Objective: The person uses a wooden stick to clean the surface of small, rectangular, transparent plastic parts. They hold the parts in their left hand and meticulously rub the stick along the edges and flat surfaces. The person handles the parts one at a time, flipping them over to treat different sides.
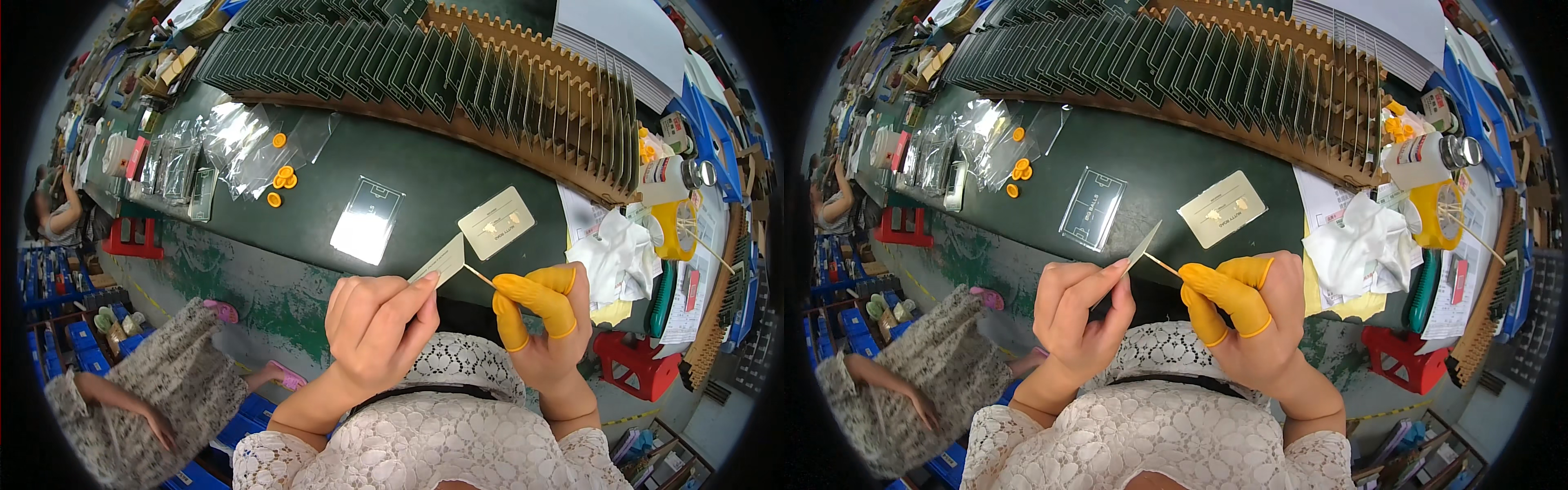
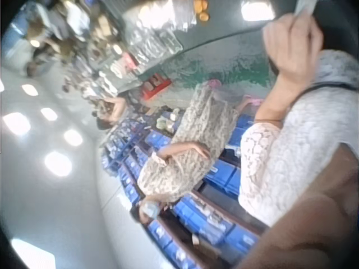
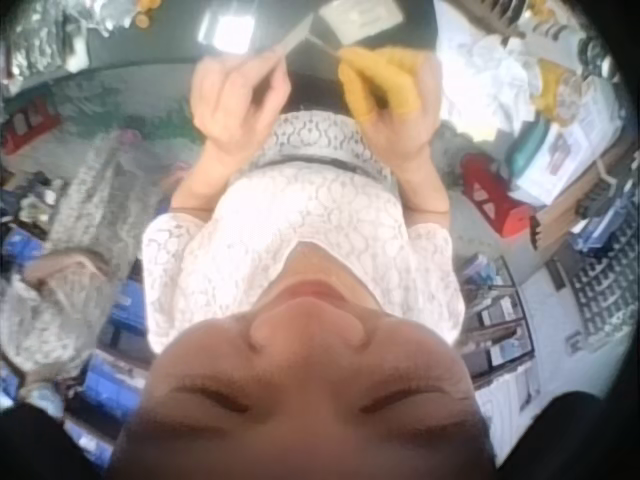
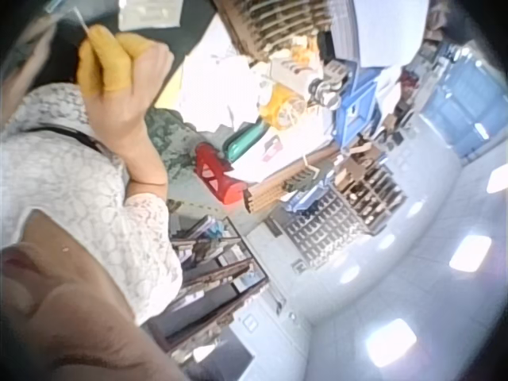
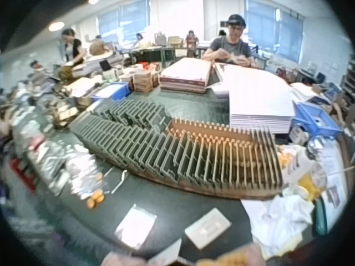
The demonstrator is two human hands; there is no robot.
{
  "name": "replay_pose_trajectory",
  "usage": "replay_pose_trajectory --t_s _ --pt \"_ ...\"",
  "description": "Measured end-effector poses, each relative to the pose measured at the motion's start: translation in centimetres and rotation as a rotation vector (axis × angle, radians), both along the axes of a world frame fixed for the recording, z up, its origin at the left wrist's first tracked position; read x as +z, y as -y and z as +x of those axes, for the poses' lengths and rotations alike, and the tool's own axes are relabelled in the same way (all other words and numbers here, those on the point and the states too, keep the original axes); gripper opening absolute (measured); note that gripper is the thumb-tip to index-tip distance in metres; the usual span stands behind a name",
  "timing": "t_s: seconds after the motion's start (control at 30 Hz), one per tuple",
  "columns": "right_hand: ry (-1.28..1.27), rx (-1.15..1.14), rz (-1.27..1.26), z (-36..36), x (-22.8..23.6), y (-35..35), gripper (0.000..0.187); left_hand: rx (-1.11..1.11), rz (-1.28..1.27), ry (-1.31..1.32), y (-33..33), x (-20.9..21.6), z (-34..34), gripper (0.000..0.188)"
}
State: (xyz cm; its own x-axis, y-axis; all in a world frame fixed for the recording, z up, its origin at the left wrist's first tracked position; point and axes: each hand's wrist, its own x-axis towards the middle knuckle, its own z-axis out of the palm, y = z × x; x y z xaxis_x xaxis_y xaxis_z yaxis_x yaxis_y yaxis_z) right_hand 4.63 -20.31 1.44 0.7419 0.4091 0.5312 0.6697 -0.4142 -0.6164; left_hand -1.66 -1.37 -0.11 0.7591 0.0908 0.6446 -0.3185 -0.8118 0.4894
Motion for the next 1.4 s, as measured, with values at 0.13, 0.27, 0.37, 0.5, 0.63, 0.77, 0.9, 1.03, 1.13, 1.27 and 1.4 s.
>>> replay_pose_trajectory --t_s 0.13,0.27,0.37,0.5,0.63,0.77,0.9,1.03,1.13,1.27,1.4 --pt "-0.015 0.009 0.002 -0.12 -0.05 0.07 0.039 -0.002 -0.002 -0.004 0.06 0.08 0.05 0.039" --pt "-0.004 0.01 0.009 -0.16 -0.11 0.02 0.039 0.001 -0.002 -0.01 0.0 -0.01 -0.09 0.039" --pt "-0.003 0.003 0.004 -0.06 0.07 0.01 0.038 0.003 -0.003 -0.005 0.08 0.1 -0.01 0.039" --pt "-0.005 -0.004 0.004 -0.09 0.08 0.06 0.037 0.008 -0.002 0.008 0.12 0.07 0.07 0.038" --pt "-0.006 -0.007 0.017 -0.05 0.05 -0.02 0.036 0.032 -0.001 0.047 0.14 -0.17 0.22 0.034" --pt "-0.009 -0.01 0.005 -0.06 0.04 -0.01 0.037 0.012 -0.005 0.008 0.14 0.1 0.0 0.038" --pt "-0.016 0.001 0.002 -0.18 0.15 0.08 0.037 0.01 -0.007 0.016 0.17 0.04 0.07 0.038" --pt "-0.011 -0.001 0.009 -0.19 0.11 0.0 0.038 0.008 -0.009 0.017 0.15 0.05 0.07 0.038" --pt "-0.008 -0.01 0.012 -0.02 0.07 -0.03 0.039 0.011 -0.009 0.021 0.18 0.0 0.07 0.038" --pt "-0.024 0.005 0.0 -0.2 0.15 0.07 0.039 0.013 -0.011 0.02 0.18 -0.02 0.07 0.038" --pt "-0.042 0.011 0.022 -0.3 0.38 0.1 0.037 0.003 -0.04 -0.007 0.13 -0.05 0.11 0.036"
